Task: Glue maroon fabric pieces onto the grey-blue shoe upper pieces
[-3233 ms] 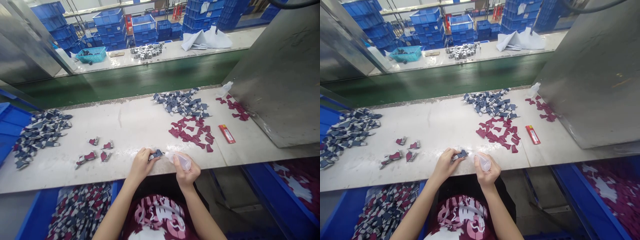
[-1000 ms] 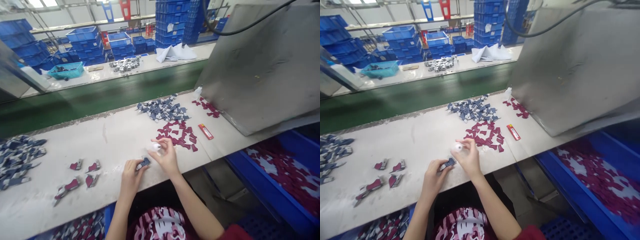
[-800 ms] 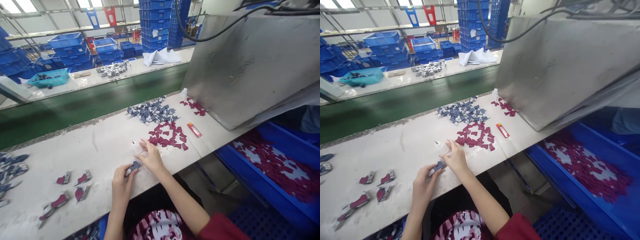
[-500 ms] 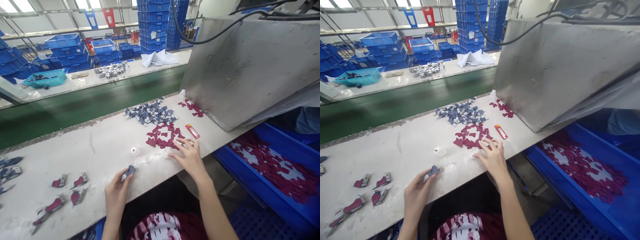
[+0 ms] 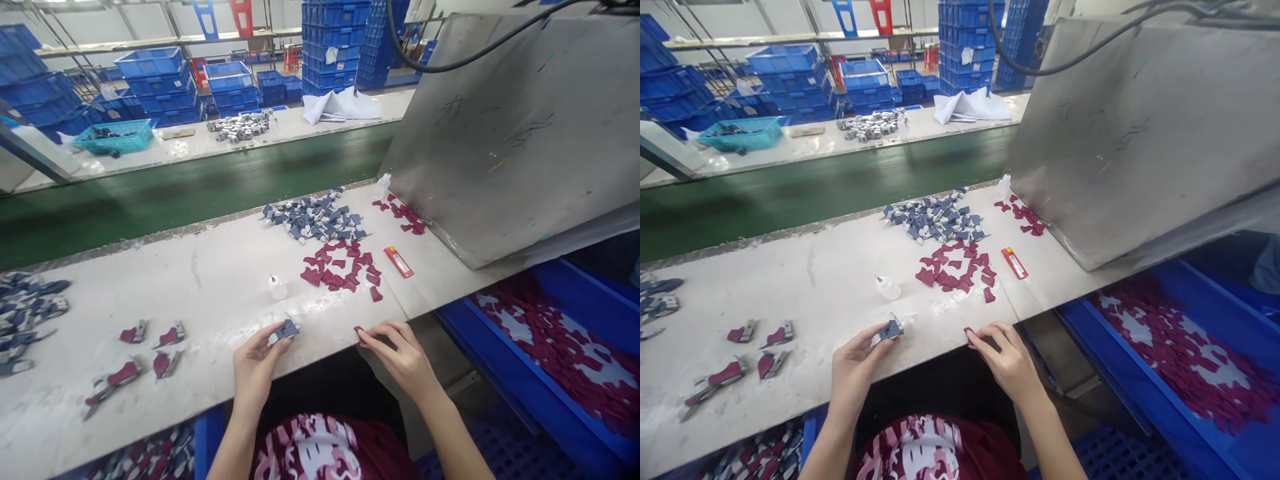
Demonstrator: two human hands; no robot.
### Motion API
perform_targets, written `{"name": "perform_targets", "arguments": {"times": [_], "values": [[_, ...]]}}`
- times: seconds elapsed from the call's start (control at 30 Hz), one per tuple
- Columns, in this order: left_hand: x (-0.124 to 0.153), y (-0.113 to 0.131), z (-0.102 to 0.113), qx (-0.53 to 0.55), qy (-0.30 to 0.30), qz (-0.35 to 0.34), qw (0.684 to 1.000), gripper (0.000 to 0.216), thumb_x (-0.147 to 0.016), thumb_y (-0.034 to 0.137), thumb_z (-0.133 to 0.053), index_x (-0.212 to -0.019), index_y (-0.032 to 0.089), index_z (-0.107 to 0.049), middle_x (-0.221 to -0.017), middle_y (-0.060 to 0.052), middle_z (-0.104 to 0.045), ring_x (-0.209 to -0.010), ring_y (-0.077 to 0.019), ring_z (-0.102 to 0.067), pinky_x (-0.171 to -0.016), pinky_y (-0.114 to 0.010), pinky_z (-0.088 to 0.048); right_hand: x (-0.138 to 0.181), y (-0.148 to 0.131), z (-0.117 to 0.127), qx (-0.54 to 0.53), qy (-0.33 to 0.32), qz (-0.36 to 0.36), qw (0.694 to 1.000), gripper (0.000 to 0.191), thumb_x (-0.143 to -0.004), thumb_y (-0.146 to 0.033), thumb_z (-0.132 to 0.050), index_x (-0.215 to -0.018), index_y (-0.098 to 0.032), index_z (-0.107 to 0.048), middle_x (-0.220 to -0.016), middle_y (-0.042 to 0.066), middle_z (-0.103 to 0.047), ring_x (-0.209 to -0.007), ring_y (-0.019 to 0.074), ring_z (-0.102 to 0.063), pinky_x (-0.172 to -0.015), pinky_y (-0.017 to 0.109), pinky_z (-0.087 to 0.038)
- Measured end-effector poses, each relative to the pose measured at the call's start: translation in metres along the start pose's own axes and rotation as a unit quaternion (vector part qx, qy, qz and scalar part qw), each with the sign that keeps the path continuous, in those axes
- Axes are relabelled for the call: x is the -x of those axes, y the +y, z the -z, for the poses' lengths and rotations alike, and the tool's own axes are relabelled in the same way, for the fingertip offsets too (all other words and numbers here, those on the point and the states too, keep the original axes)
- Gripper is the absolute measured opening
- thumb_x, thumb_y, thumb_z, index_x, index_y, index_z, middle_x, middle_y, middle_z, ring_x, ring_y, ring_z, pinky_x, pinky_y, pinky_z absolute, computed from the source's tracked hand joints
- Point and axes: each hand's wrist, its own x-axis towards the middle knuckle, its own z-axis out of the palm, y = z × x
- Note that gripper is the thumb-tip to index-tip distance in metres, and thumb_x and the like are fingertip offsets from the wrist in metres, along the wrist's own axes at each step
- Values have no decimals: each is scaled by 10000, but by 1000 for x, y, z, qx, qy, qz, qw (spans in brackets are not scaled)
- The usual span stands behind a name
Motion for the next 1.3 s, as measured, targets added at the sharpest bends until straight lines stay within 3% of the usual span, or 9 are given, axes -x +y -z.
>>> {"name": "perform_targets", "arguments": {"times": [0.1,0.23,0.37,0.5,0.8,0.97,1.1,1.2,1.3], "values": [[1,1,-7,9,-15,-4,1000,365,-661,386,-866,-937,159,-795,-899,-100,-815,-831,-309,-790,-806,-397,-665,-4,-18,-1,-66,68,-28,995,329,-919,-134,-647,-1122,-368,-757,-809,16,-722,-806,188,-635,-724,318,-577],[9,6,-17,11,-25,-1,1000,313,-670,331,-860,-932,168,-807,-933,-95,-815,-881,-307,-785,-826,-388,-661,-23,-59,-12,-212,146,-207,944,184,-891,-193,-695,-1021,-290,-783,-800,18,-736,-725,173,-669,-647,305,-581],[16,12,-21,14,-35,8,999,313,-677,297,-851,-968,186,-821,-923,-76,-818,-827,-281,-790,-798,-365,-669,-44,-97,-27,-327,145,-359,862,149,-818,-338,-777,-864,-197,-773,-741,33,-745,-613,166,-678,-579,286,-587],[19,14,-20,10,-47,-8,999,326,-697,340,-843,-987,194,-824,-907,-69,-818,-781,-271,-788,-761,-363,-679,-54,-110,-33,-366,126,-381,840,185,-785,-370,-796,-803,-188,-772,-733,44,-748,-613,163,-671,-576,273,-574],[24,19,-19,64,-58,31,996,340,-675,256,-855,-1001,167,-818,-891,-57,-819,-791,-273,-794,-770,-346,-678,-59,-117,-31,-358,98,-342,863,97,-812,-304,-774,-811,-208,-778,-664,-3,-686,-576,125,-610,-560,245,-531],[26,22,-21,124,-66,67,988,354,-628,246,-903,-962,159,-822,-855,-60,-819,-782,-272,-795,-776,-328,-675,-61,-119,-30,-295,118,-256,913,26,-849,-207,-745,-841,-217,-768,-649,-11,-666,-571,123,-584,-549,259,-513],[24,28,-22,152,-61,77,983,334,-619,303,-922,-902,156,-825,-863,-78,-815,-812,-279,-794,-792,-341,-674,-63,-121,-28,-215,152,-162,951,124,-852,-118,-724,-886,-227,-772,-671,-1,-693,-590,127,-605,-565,262,-526],[23,33,-21,150,-59,78,984,332,-597,312,-936,-868,153,-825,-852,-85,-814,-800,-275,-795,-779,-330,-675,-61,-117,-27,-219,149,-157,951,138,-862,-126,-710,-894,-240,-781,-693,10,-694,-608,131,-618,-574,261,-538],[24,35,-19,147,-76,73,983,318,-609,323,-933,-858,156,-826,-856,-89,-815,-790,-268,-796,-775,-318,-674,-59,-107,-26,-296,96,-231,922,158,-853,-225,-739,-1004,-250,-778,-838,30,-702,-608,119,-619,-589,266,-561]]}}
